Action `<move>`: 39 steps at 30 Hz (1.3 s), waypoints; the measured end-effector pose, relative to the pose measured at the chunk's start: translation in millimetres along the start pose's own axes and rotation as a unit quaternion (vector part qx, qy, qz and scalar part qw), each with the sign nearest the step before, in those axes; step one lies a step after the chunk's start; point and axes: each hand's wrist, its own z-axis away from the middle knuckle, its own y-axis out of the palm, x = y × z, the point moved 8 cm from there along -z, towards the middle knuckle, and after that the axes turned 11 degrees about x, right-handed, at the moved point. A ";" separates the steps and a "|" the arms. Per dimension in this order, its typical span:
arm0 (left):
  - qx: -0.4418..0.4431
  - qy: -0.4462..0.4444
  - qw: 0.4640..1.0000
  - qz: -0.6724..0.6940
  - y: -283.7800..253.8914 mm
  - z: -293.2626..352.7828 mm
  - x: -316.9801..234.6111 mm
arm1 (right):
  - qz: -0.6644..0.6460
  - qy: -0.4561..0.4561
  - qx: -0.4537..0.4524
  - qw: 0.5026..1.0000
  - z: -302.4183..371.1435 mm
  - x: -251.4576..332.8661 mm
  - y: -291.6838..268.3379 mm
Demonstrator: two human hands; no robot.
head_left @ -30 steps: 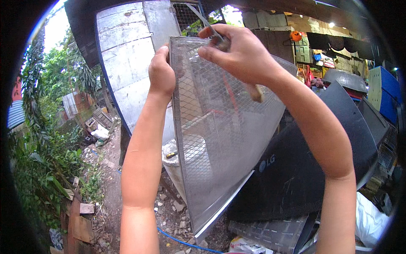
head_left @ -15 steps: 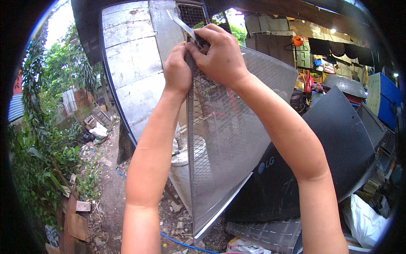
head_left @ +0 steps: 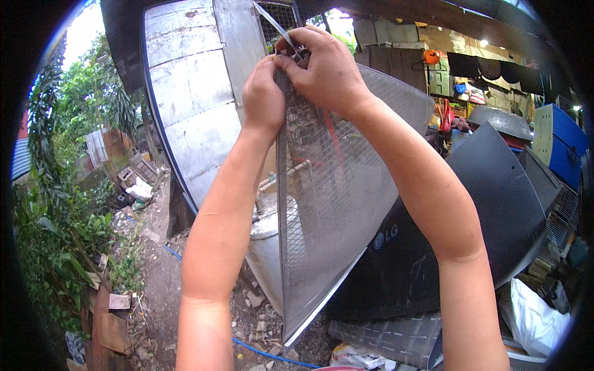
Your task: The person uses a knife to cut and remove the mesh from a screen frame, pulling the edges of the material away by hand.
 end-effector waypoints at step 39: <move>0.052 -0.003 0.998 0.022 3.5 19.9 -25.2 | 0.334 -0.040 0.183 0.924 26.3 25.2 -56.0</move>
